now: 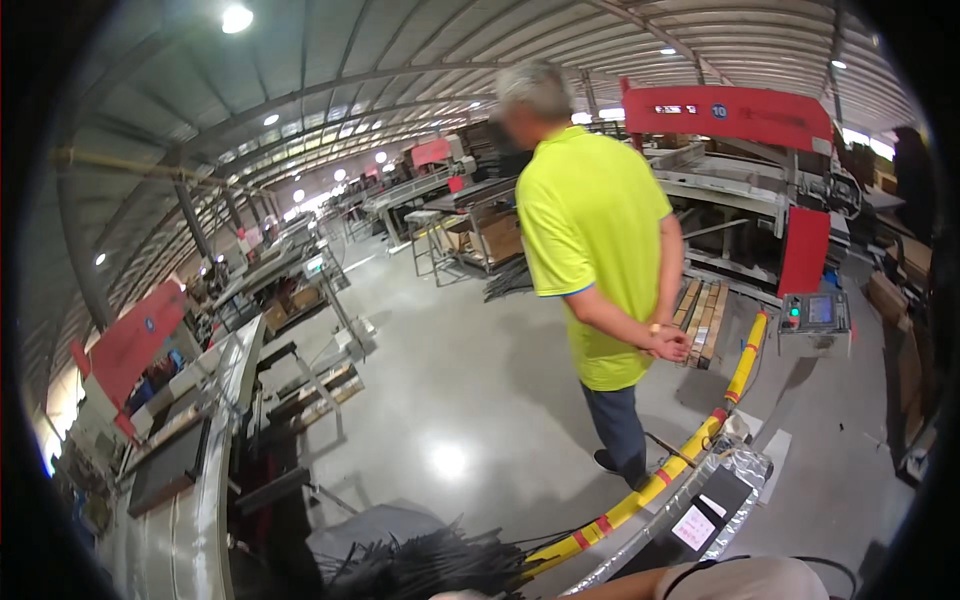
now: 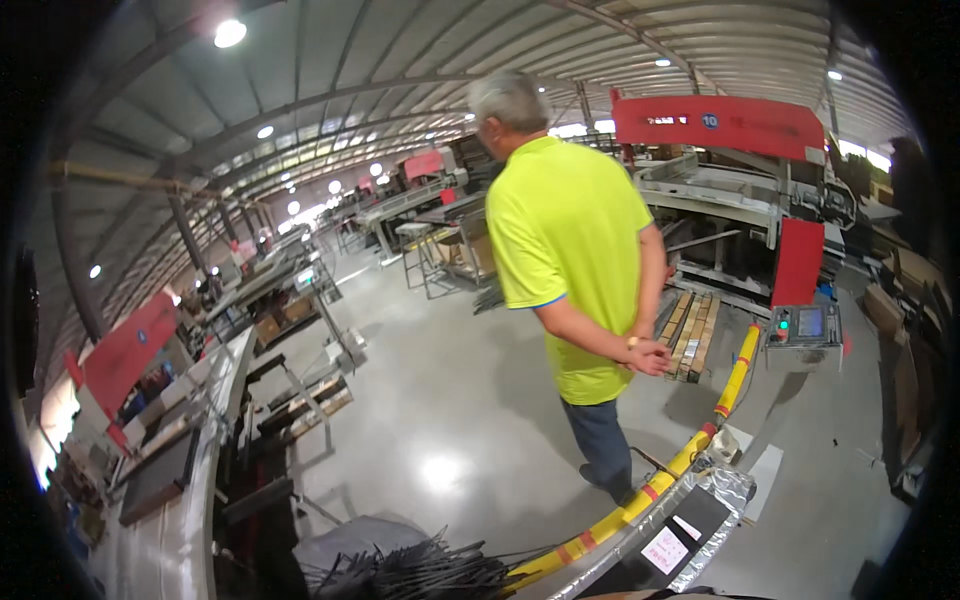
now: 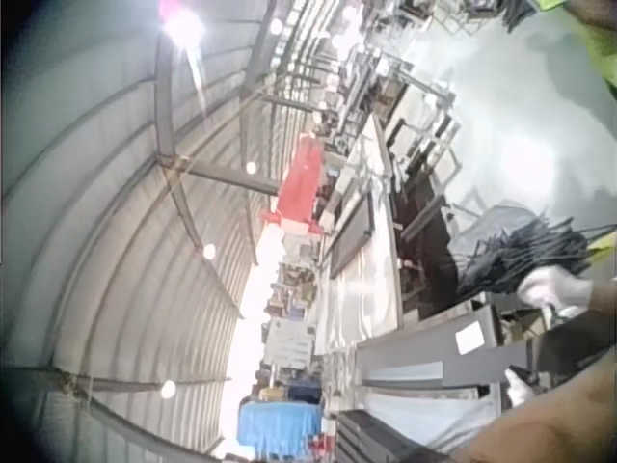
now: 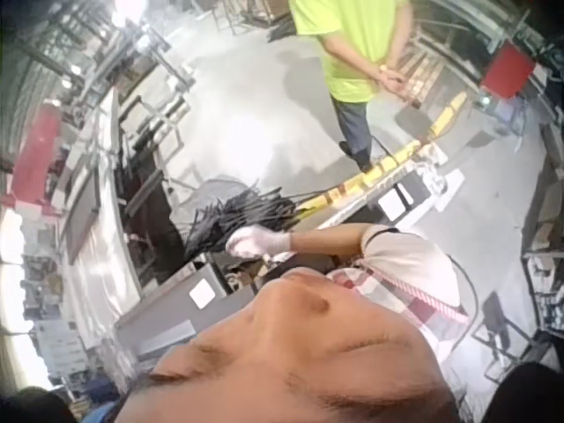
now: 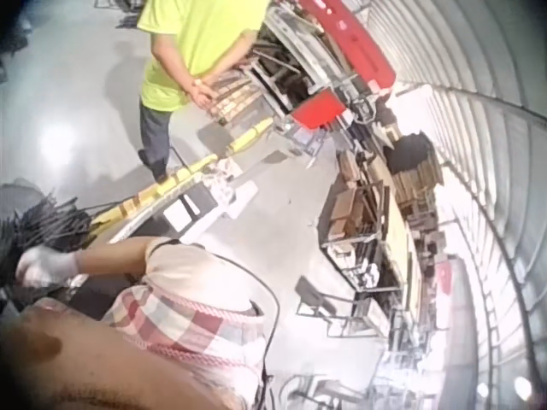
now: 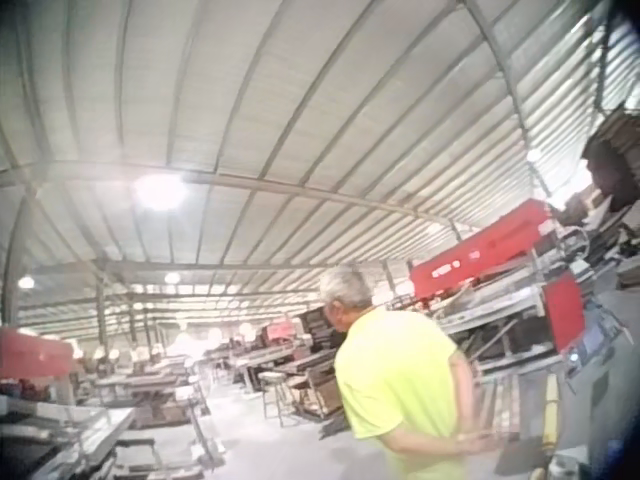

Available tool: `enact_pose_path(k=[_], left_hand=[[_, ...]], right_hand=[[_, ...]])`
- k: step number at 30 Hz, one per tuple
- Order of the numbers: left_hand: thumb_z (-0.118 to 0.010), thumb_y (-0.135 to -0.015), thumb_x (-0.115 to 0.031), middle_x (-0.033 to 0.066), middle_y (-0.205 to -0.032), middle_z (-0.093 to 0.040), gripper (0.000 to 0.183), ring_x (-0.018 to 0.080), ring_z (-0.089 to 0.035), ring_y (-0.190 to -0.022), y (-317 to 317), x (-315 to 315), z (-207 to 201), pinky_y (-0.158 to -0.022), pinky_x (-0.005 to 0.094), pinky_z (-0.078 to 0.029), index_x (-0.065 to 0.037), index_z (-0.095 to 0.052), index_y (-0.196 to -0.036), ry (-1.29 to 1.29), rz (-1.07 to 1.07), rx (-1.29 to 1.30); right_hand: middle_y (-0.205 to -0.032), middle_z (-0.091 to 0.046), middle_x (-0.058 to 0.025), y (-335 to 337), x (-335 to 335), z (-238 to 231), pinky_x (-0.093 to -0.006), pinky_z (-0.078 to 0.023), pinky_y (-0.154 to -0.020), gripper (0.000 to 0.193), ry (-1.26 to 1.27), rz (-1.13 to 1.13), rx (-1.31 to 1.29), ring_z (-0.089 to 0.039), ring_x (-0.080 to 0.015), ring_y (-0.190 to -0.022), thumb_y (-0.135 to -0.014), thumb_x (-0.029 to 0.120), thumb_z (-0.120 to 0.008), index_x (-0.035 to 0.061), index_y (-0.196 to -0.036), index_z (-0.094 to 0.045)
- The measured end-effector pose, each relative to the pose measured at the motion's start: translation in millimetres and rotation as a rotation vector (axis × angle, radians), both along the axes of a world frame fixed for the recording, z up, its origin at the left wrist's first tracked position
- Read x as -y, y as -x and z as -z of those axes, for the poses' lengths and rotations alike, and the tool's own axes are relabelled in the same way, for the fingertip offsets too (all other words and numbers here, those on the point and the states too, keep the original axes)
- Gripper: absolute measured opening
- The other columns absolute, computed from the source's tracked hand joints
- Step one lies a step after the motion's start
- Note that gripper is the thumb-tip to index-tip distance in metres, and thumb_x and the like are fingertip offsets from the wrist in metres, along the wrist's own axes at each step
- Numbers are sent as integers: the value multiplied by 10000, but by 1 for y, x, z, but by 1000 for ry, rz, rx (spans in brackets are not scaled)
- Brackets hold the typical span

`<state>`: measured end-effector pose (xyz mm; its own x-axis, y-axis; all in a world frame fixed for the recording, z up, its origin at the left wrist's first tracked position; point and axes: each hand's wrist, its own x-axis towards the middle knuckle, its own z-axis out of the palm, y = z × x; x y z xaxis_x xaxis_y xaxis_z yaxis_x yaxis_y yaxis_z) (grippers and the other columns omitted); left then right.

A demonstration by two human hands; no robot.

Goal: Applying adhesive tape to the edges of rectangular manufactured components at a factory workstation.

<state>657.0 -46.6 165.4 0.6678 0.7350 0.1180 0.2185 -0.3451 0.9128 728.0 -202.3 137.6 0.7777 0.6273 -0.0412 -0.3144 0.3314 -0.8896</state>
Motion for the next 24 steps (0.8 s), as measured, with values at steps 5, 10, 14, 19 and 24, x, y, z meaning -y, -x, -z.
enact_pose_path(k=[5, 10, 14, 19, 24], left_hand=[[-569, -878, -546, 234, -1325, -501, 849, 294, -545, -1124, -98, 6, -33, -938, 377, -459, 62, -315, -1413, -234, 152, 52], [-569, -883, -520, 229, -1324, -504, 819, 292, -544, -1130, -132, 5, -43, -942, 376, -457, 61, -325, -1407, -295, 191, 34], [-569, -888, -499, 225, -1322, -506, 796, 289, -542, -1134, -135, -1, -34, -945, 375, -456, 61, -334, -1401, -292, 182, 8], [-568, -893, -474, 221, -1321, -510, 766, 287, -540, -1139, -136, -8, -33, -950, 375, -454, 60, -344, -1395, -292, 195, 28], [-568, -898, -448, 216, -1319, -513, 737, 284, -538, -1144, -129, -42, -27, -954, 374, -452, 59, -354, -1389, -286, 123, 29]], right_hand=[[-866, -680, -43, 23, -42, -110, -239, -474, -635, 192, -391, -681, 329, -590, -81, -719, -843, 134, -654, 26, -1002, -674], [-824, -666, -103, 15, -66, 39, -346, -495, -684, 149, -334, -306, 596, -630, -210, -781, -867, 117, -577, 28, -942, -670], [-965, -650, -189, 18, -5, 97, -452, -467, -798, 349, 779, -179, 1245, -612, -332, -921, -852, 364, -558, 70, -1012, -657], [-1242, -578, -216, 24, -6, 143, -466, -437, -907, 672, 876, -728, 921, -589, -334, -1101, -828, 627, -549, 102, -1247, -573], [-1265, -571, -207, -8, 42, 45, -462, -425, -928, 715, 1086, -884, 1044, -584, -336, -1107, -823, 654, -530, 108, -1283, -558]])
